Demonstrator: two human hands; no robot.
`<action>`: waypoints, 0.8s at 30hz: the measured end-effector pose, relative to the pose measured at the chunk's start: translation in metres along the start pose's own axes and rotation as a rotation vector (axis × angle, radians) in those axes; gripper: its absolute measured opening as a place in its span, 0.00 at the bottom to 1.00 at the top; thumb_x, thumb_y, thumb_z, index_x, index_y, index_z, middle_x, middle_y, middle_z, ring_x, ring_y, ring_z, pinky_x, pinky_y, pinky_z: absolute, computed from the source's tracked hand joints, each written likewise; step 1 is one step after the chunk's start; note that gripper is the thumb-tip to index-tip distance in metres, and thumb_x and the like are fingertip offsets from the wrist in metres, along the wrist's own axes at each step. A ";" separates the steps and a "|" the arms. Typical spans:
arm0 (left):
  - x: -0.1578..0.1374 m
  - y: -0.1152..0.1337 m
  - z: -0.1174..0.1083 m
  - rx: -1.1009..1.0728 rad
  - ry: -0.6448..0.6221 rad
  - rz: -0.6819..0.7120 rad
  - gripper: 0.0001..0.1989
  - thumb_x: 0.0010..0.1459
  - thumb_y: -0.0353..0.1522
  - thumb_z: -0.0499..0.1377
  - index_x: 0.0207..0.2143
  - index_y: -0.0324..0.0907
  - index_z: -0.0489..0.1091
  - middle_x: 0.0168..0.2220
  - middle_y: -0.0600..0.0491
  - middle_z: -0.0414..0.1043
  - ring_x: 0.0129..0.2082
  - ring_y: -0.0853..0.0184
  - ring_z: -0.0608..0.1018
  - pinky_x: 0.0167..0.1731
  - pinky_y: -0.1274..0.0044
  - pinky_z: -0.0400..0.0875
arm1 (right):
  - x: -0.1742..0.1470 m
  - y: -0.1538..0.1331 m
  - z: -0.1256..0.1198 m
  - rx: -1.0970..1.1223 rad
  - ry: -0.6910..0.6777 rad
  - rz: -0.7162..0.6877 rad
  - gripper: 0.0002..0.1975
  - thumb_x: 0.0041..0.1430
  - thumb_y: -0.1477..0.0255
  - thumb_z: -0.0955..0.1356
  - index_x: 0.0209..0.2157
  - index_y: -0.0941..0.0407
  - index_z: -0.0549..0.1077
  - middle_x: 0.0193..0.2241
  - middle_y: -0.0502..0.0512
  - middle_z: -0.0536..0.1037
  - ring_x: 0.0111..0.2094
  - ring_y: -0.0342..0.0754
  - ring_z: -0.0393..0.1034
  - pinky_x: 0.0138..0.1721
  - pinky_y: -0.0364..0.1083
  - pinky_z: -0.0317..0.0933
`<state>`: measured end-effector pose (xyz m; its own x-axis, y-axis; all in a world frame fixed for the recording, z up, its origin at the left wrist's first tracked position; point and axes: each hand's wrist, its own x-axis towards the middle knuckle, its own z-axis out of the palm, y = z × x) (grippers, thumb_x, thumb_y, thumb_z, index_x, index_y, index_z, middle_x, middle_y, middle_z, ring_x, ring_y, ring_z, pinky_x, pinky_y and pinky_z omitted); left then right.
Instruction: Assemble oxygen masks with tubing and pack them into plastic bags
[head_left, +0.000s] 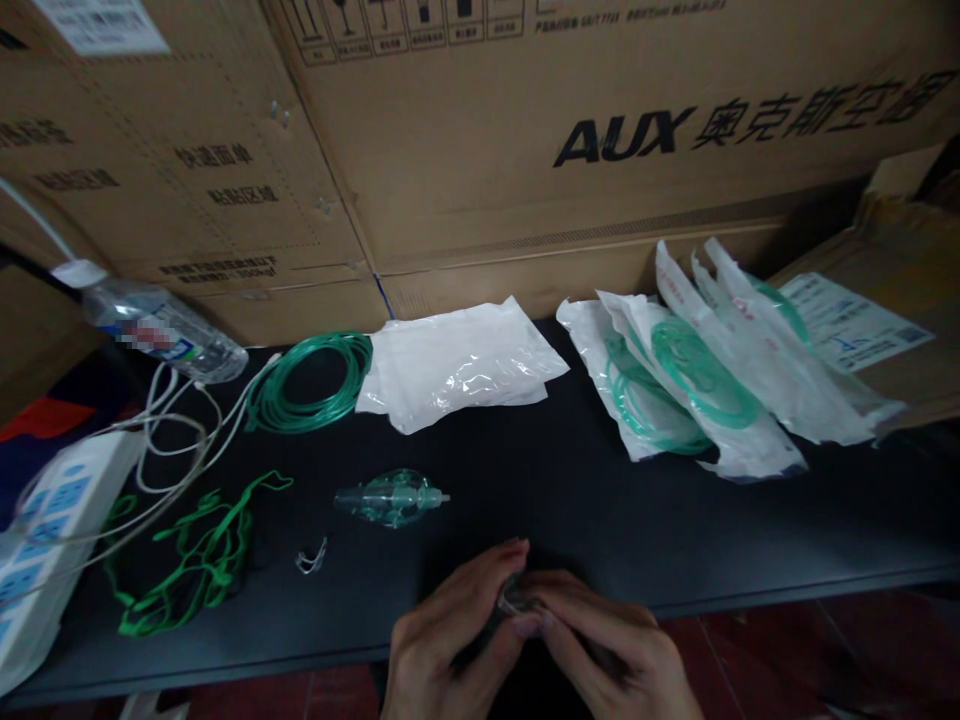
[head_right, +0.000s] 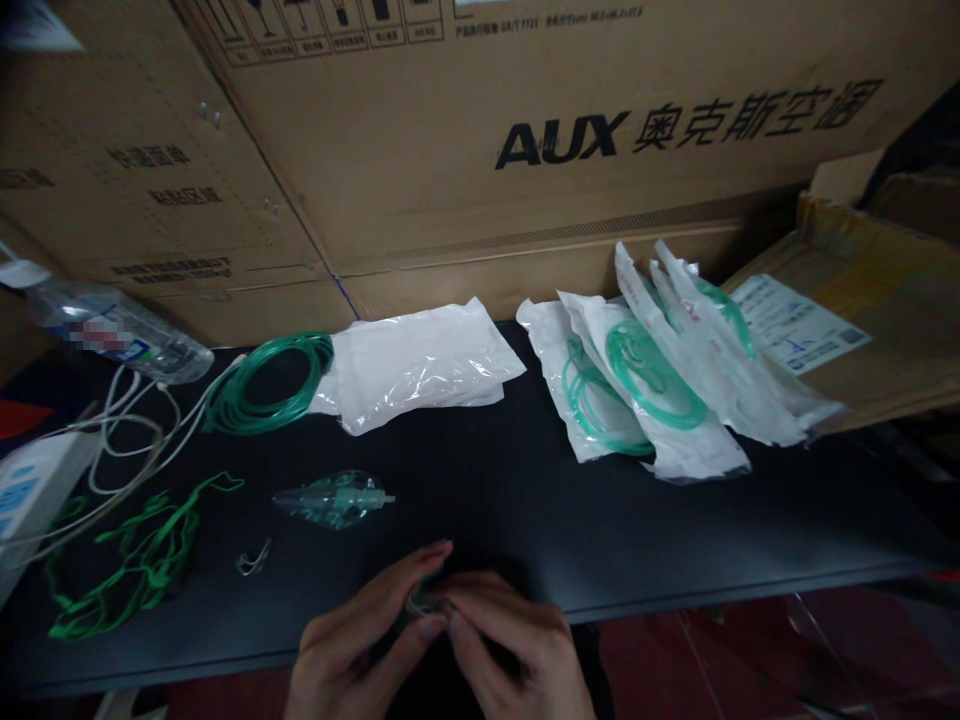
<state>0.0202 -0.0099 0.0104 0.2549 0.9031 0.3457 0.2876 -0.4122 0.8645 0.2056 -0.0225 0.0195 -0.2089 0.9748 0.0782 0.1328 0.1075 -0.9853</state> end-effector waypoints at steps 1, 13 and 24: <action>0.001 0.001 -0.001 -0.007 0.005 0.008 0.20 0.64 0.29 0.66 0.57 0.50 0.75 0.53 0.51 0.82 0.50 0.64 0.84 0.53 0.76 0.79 | 0.001 -0.003 -0.001 0.002 -0.004 0.025 0.15 0.66 0.77 0.69 0.48 0.48 0.85 0.41 0.54 0.88 0.42 0.51 0.84 0.44 0.42 0.76; 0.009 -0.004 -0.011 0.162 -0.186 0.204 0.26 0.64 0.25 0.63 0.64 0.47 0.68 0.54 0.49 0.81 0.54 0.60 0.82 0.59 0.65 0.74 | 0.007 -0.023 -0.004 0.118 0.003 0.384 0.20 0.64 0.52 0.69 0.30 0.50 0.85 0.27 0.53 0.82 0.30 0.49 0.76 0.35 0.43 0.72; 0.001 -0.006 -0.013 0.049 -0.078 -0.176 0.20 0.61 0.31 0.68 0.55 0.52 0.77 0.50 0.51 0.83 0.47 0.61 0.85 0.48 0.75 0.81 | 0.012 -0.027 -0.011 0.200 0.025 0.492 0.19 0.65 0.55 0.70 0.27 0.54 0.80 0.27 0.52 0.81 0.33 0.49 0.76 0.39 0.44 0.69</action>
<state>0.0068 -0.0049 0.0108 0.2666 0.9504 0.1604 0.3780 -0.2561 0.8897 0.2102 -0.0110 0.0483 -0.1454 0.9051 -0.3995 0.0212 -0.4008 -0.9159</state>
